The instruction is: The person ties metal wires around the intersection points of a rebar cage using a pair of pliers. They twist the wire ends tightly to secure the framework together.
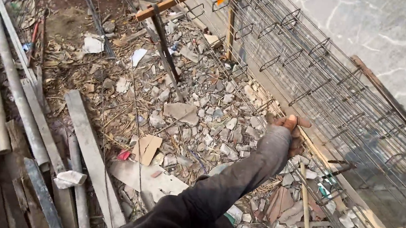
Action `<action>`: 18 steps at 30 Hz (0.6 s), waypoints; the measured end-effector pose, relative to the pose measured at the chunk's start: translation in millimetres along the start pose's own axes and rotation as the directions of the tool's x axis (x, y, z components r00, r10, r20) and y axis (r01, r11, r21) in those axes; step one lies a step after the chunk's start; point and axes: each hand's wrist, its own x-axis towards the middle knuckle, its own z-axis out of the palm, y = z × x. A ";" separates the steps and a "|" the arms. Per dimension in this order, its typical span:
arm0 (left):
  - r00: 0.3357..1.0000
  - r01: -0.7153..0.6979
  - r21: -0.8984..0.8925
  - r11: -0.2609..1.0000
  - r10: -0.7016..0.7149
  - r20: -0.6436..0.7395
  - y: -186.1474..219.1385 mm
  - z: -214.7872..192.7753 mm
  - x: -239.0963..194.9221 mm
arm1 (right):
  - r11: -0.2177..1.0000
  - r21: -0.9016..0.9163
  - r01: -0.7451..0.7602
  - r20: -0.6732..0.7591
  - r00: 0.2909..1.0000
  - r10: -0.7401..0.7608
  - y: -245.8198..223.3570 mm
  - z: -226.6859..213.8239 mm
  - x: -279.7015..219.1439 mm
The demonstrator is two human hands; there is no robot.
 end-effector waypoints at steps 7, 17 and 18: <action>0.982 -0.179 0.013 0.984 0.178 0.069 42.1 -36.3 -20.2 | 0.981 -0.185 -0.059 0.123 0.989 0.083 -38.4 -0.2 -18.6; 0.981 -0.191 0.081 0.978 0.193 -0.006 82.9 -41.8 -27.9 | 0.932 -0.359 -0.051 0.205 0.970 0.132 -33.9 -3.3 19.9; 0.983 -0.183 0.084 0.979 0.184 0.000 83.7 -39.9 -24.6 | 0.943 -0.334 -0.015 0.244 0.964 0.102 -42.9 -0.3 22.8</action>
